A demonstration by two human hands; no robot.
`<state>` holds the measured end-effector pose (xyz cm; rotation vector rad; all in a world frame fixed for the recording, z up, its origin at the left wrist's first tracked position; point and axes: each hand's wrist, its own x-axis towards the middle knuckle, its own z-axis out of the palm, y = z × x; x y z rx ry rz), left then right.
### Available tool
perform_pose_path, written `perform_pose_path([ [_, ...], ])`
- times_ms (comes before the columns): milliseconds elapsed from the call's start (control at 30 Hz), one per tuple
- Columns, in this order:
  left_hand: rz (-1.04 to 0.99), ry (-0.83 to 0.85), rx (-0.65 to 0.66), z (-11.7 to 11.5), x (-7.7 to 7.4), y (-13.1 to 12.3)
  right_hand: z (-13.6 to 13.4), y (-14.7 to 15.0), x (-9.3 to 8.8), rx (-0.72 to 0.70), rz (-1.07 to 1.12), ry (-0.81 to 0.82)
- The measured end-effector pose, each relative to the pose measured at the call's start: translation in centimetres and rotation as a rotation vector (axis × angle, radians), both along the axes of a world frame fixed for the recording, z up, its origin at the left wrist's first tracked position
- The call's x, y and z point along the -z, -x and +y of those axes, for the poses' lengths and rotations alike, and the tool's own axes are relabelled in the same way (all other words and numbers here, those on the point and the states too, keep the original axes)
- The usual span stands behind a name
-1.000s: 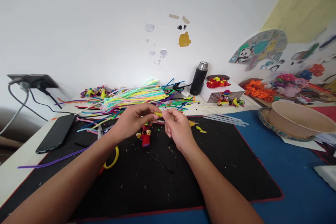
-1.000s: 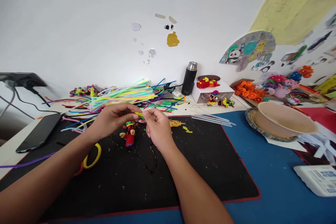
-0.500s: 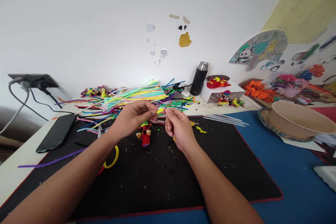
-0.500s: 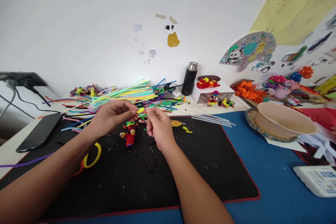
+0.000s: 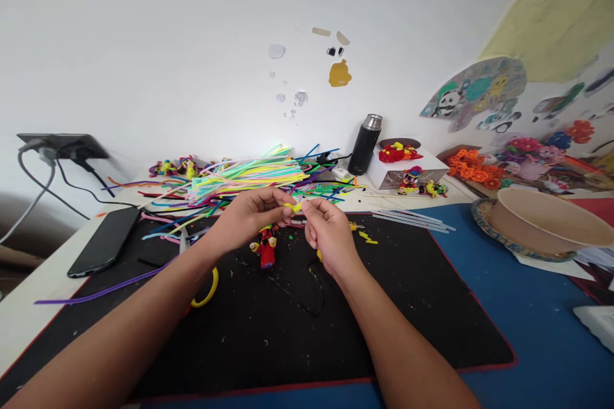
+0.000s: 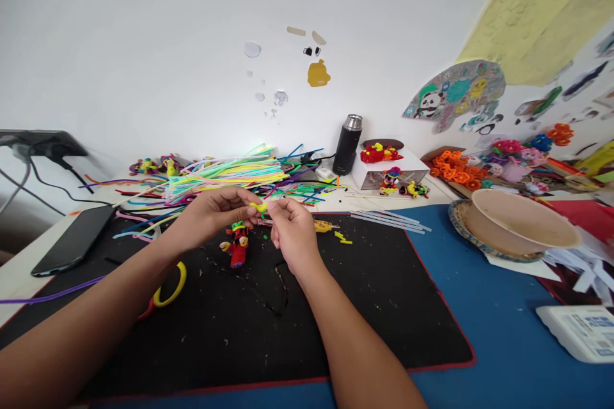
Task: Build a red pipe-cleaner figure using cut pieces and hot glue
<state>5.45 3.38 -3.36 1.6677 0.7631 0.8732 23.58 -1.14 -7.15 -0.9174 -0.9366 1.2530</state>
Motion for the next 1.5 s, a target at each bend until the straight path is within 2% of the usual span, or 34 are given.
perform_pose_path([
  [233,-0.033,0.03,0.06,0.57,-0.01,0.45,-0.04,0.06,-0.19,0.022,-0.019,-0.005],
  [533,0.026,-0.006,0.004,0.54,0.26,0.4,-0.14,0.13,-0.38,-0.003,-0.053,-0.023],
  [900,0.073,-0.104,-0.047,-0.1,-0.23,0.21,-0.51,0.12,-0.51,-0.059,0.001,-0.012],
  [1500,0.028,-0.027,-0.03,-0.02,-0.02,0.3,-0.5,0.27,-0.35,-0.089,-0.013,-0.032],
])
